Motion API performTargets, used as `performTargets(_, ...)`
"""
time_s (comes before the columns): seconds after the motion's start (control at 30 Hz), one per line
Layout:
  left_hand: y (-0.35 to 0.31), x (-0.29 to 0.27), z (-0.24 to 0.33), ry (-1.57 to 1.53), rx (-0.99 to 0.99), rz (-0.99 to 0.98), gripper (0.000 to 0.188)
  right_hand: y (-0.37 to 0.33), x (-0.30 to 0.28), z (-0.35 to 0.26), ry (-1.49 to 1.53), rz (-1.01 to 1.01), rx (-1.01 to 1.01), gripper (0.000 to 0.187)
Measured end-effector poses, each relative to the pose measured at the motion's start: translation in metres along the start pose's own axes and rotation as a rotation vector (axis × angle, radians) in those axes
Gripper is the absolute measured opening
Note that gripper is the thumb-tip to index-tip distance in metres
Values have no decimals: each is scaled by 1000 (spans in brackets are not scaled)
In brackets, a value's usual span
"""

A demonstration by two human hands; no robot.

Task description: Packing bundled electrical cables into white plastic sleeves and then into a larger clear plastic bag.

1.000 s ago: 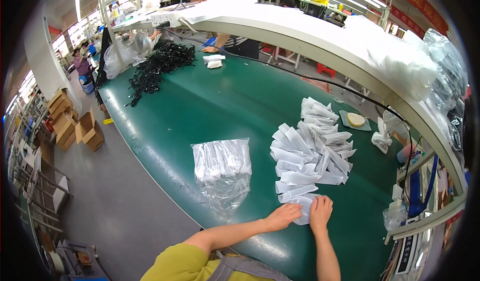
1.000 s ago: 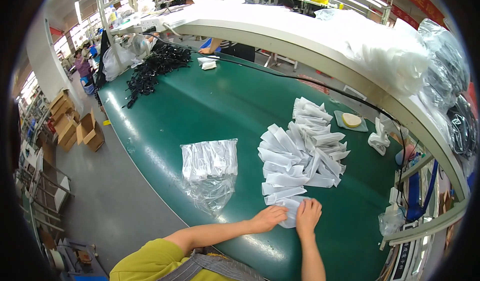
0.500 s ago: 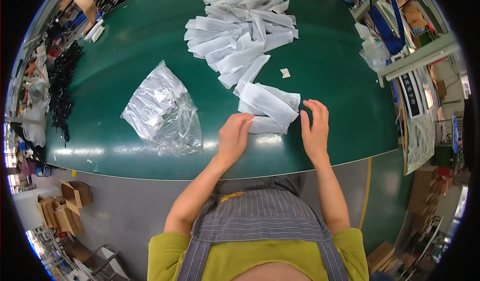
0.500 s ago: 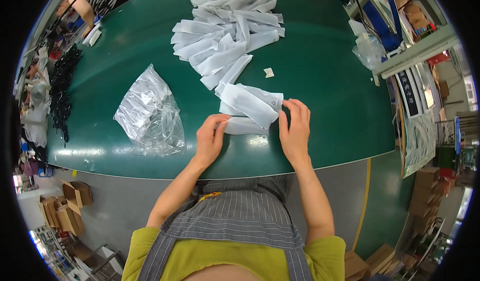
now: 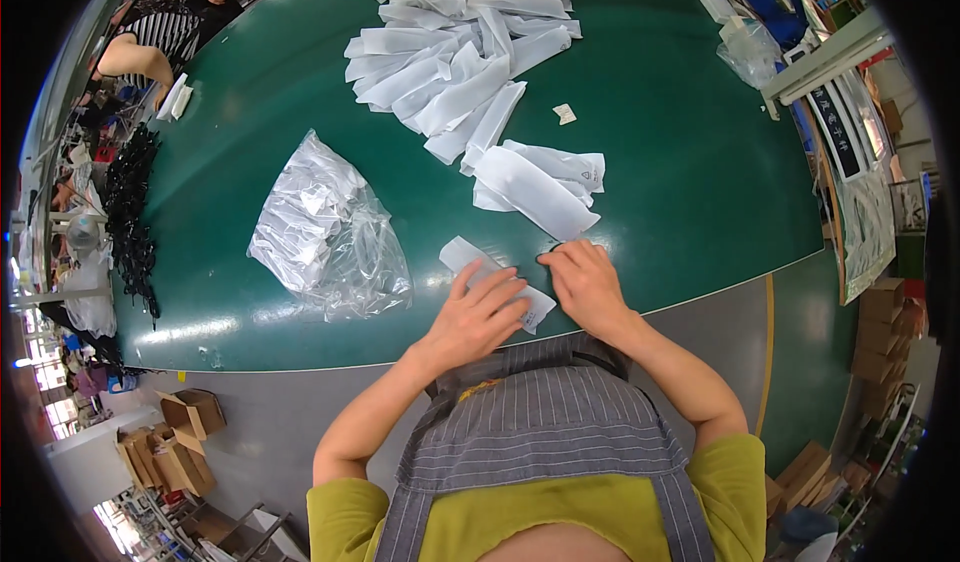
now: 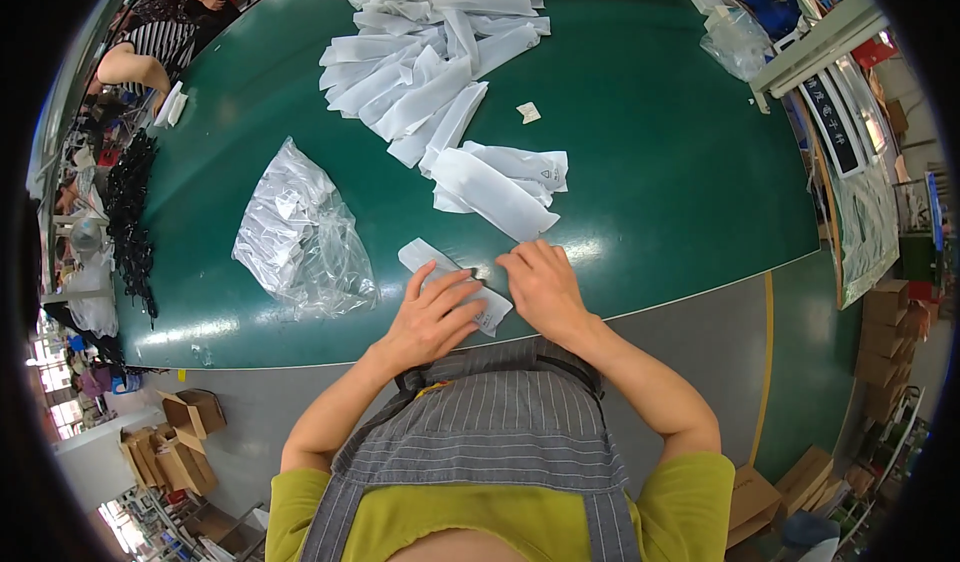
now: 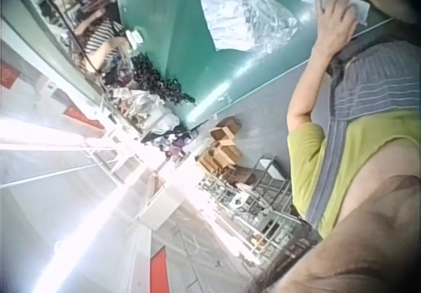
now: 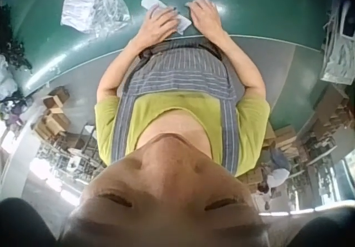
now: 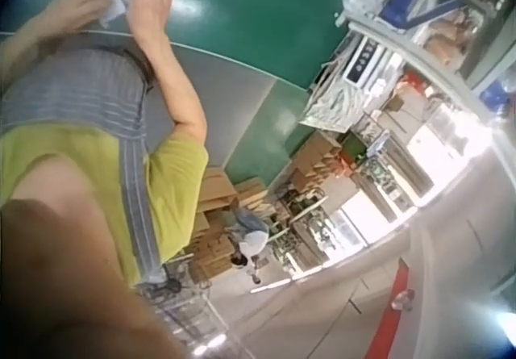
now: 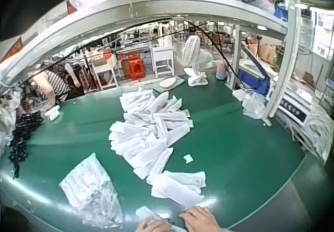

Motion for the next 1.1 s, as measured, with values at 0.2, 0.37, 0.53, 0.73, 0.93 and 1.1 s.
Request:
performTargets(0.2,9,17,-25,47,102,-54,43,29,-12,12,-269,194,10,42)
performTargets(0.37,26,23,-18,101,114,116,36,36,-20,27,-66,139,53,42)
performTargets(0.53,32,18,-22,114,57,54,39,27,-11,17,198,-288,-87,31)
performTargets(0.73,44,26,-16,47,38,73,54,70,-16,32,-193,6,-198,30)
performTargets(0.93,50,15,-32,68,2,48,53,58,3,45,271,-661,81,33)
performTargets(1.1,66,25,-32,-25,-99,90,68,95,-42,64,-166,-4,-99,34)
Point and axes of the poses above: each hand's wrist, its own y-axis towards the middle knuckle, its own x-axis out of the palm, z = x × y, the point moved 8 cm from there along y, towards the middle knuckle, and after that the axes turned 1 degree about -y, right-handed, at the moved point
